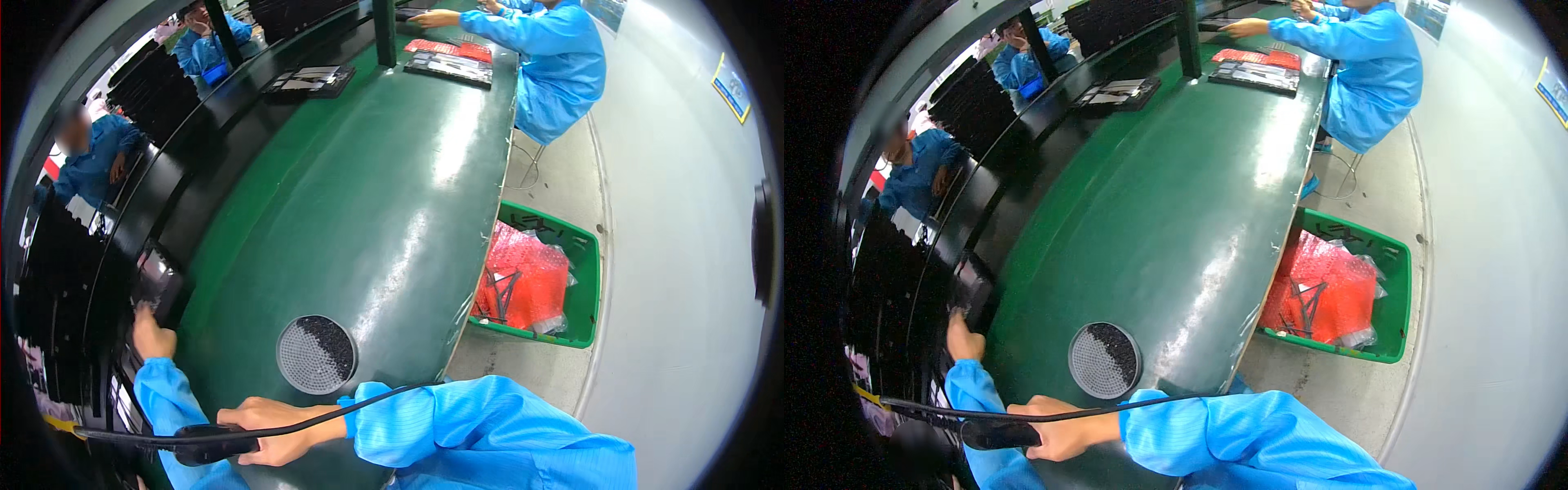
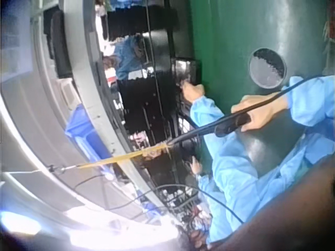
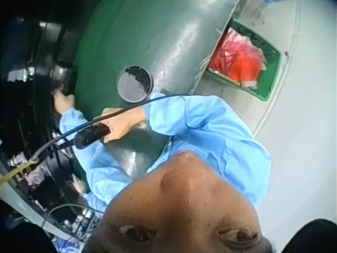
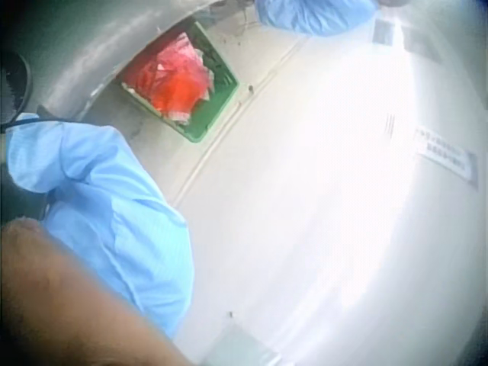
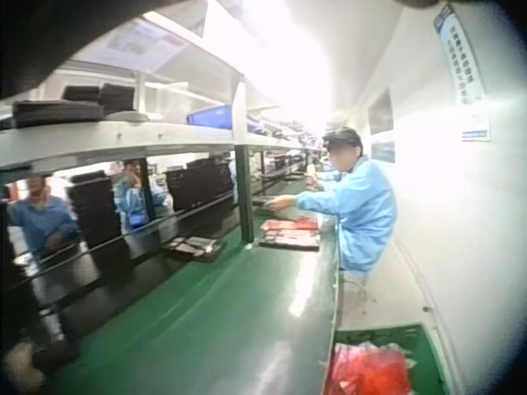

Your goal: Assembling components of a tablet housing using an electric screwdriver.

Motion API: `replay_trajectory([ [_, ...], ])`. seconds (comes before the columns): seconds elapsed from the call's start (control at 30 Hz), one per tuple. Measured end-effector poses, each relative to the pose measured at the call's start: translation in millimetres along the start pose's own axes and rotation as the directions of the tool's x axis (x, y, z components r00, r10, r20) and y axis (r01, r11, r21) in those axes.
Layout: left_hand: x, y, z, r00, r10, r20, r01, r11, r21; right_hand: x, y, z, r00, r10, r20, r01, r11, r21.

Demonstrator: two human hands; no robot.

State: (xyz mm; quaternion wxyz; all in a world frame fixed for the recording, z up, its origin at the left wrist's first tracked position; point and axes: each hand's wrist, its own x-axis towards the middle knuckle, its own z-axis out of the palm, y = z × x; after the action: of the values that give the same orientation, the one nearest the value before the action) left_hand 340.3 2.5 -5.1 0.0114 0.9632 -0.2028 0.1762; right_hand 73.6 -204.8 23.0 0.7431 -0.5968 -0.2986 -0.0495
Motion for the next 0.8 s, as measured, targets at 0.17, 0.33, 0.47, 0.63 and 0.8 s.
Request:
replay_trajectory([
  [0.17, -20.1, 44.9, -44.9, 0.994, -0.050, -0.093, 0.054, 0.998, 0.042, 0.0, 2.5, -5.9, 0.992, 0.006, -0.129, -0.005, 1.000, 0.006],
  [0.33, -105.7, 10.8, -42.6, 0.971, 0.179, -0.159, -0.193, 0.978, -0.080, 6.4, 0.7, -8.2, 0.994, -0.026, -0.108, 0.037, 0.994, 0.100],
  [0.47, -190.2, 73.4, -71.5, 0.971, 0.237, -0.016, -0.222, 0.882, -0.414, 3.6, 24.0, -9.0, 0.967, -0.165, -0.194, 0.154, 0.986, -0.070],
  [0.63, -259.1, 114.3, -90.6, 0.951, 0.263, -0.165, -0.290, 0.941, -0.172, 2.6, -34.7, -51.5, 0.938, 0.309, -0.156, -0.284, 0.944, 0.166],
  [0.8, -319.0, 132.8, -107.3, 0.937, 0.335, -0.095, -0.348, 0.886, -0.308, 21.8, -33.1, -55.1, 0.899, 0.197, -0.390, -0.222, 0.975, -0.018],
])
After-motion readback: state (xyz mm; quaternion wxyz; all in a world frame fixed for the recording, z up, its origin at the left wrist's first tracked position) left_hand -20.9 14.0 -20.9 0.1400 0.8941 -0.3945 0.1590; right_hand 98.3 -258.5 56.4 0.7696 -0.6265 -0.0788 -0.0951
